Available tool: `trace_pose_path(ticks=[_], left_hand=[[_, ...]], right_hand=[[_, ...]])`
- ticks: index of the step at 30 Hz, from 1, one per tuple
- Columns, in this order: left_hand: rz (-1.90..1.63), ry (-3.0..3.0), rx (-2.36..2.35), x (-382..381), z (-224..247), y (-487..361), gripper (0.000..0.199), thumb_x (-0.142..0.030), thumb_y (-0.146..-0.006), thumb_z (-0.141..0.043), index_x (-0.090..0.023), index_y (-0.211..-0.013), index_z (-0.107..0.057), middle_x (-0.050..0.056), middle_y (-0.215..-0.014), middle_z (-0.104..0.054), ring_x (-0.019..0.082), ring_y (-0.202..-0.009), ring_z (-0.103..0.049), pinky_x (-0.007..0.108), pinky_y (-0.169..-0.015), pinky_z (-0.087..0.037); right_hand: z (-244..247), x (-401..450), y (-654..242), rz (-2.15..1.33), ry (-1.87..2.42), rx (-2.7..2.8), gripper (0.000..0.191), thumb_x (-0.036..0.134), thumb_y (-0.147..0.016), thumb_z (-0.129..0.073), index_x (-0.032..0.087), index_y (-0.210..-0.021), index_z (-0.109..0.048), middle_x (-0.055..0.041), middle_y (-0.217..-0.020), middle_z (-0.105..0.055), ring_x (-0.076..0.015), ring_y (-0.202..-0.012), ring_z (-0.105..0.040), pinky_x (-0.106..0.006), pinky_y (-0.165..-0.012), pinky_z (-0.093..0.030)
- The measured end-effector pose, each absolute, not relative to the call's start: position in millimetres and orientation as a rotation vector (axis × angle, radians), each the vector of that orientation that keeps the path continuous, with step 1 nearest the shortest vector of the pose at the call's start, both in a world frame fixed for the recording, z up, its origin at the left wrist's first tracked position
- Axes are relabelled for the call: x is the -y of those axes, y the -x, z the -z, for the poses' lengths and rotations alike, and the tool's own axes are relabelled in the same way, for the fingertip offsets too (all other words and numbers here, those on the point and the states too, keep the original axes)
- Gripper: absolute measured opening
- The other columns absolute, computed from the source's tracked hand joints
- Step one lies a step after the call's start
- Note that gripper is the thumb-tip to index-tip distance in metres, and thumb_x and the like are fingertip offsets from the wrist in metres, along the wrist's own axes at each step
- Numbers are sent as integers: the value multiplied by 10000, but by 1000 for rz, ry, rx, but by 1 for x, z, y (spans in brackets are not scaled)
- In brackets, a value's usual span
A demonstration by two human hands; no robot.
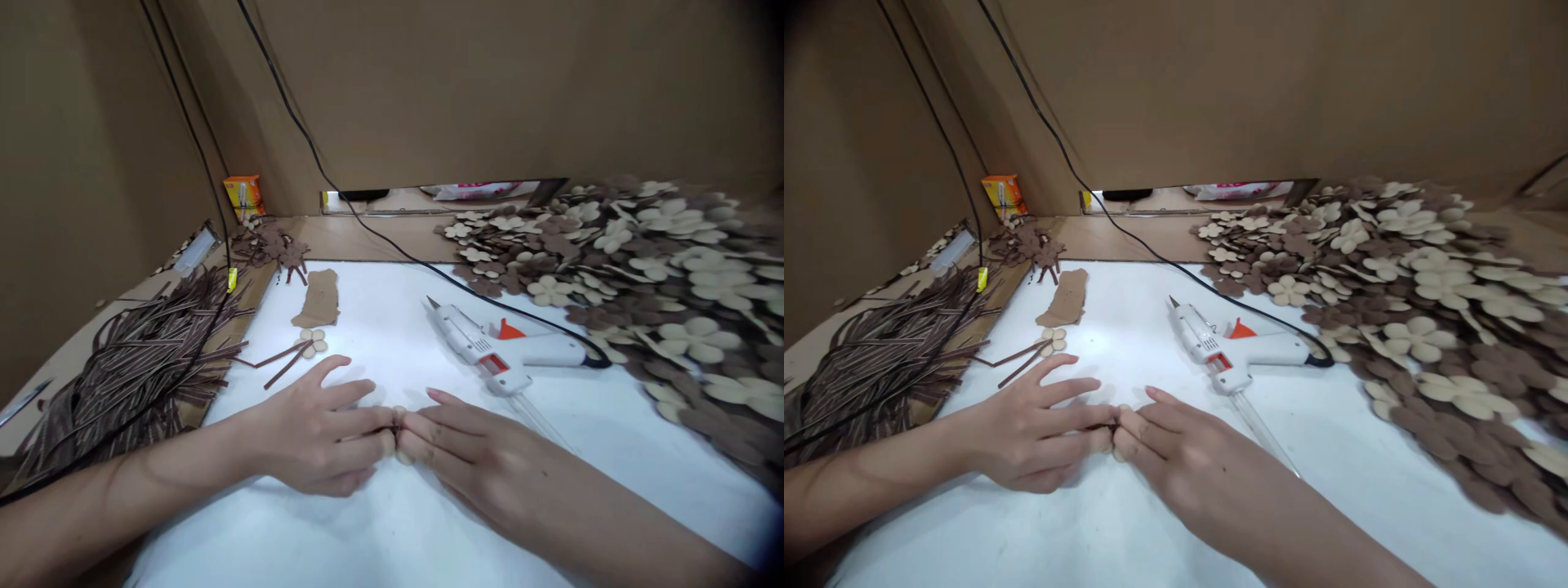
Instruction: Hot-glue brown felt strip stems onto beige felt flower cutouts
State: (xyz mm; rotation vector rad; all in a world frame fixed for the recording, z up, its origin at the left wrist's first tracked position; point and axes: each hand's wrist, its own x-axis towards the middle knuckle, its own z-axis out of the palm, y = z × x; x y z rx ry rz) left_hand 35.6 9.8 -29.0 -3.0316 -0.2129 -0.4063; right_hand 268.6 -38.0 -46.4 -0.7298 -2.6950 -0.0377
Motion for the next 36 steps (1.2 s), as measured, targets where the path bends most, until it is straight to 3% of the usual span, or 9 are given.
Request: trace_pose_path(ticks=[6, 13, 19, 26, 31, 36], left_hand=[[403, 3085, 272, -6, 24, -40, 223, -210, -859, -420, -164, -992, -593, 42, -1117, -650, 247, -1061, -526, 475, -987, -263], [548, 3196, 294, -12, 27, -37, 243, -164, -844, -427, -161, -1006, -609, 26, -1138, -647, 233, -1144, -487, 393, -966, -322], [506, 3097, 221, -13, 30, -34, 249, -200, -871, -423, -158, -1025, -615, 9, -1223, -593, 261, -1218, -420, 442, -1033, -216], [475, 3170, 261, -16, 30, -33, 284, -205, -871, -401, -188, -1058, -613, -29, -1217, -594, 262, -1209, -418, 419, -999, -252], [400, 3193, 293, -9, 28, -33, 312, -211, -882, -389, -158, -1123, -578, 17, -1236, -581, 294, -1223, -393, 478, -1030, -152], [425, 3597, 671, -13, 25, -35, 343, -188, -915, -335, -224, -1153, -579, -7, -1198, -613, 215, -1156, -469, 378, -1031, -236]], right_hand=[[38, 35, -275, -267, 793, 2650, 266, 143, -916, -380, 177, -1117, -551, -25, -1074, -656, -118, -989, -591, -342, -1042, -372], [43, 39, -268, 78, 729, 2768, 280, 69, -901, -358, 110, -1083, -566, -77, -988, -662, -147, -984, -596, -364, -1038, -370], [36, 38, -271, -192, 806, 2706, 269, 121, -886, -419, 175, -1104, -565, -21, -1024, -670, -119, -956, -611, -337, -1063, -337], [45, 46, -264, 149, 759, 2704, 284, 85, -872, -410, 114, -1095, -583, -91, -1027, -676, -185, -1005, -599, -421, -1019, -376], [32, 43, -272, -79, 812, 2669, 331, 105, -860, -436, 179, -1157, -562, -34, -1030, -686, -157, -1004, -608, -411, -1040, -350], [-1, 39, -290, -289, 907, 2451, 357, 81, -824, -444, 240, -1094, -615, -9, -1049, -679, -152, -950, -633, -319, -976, -423]])
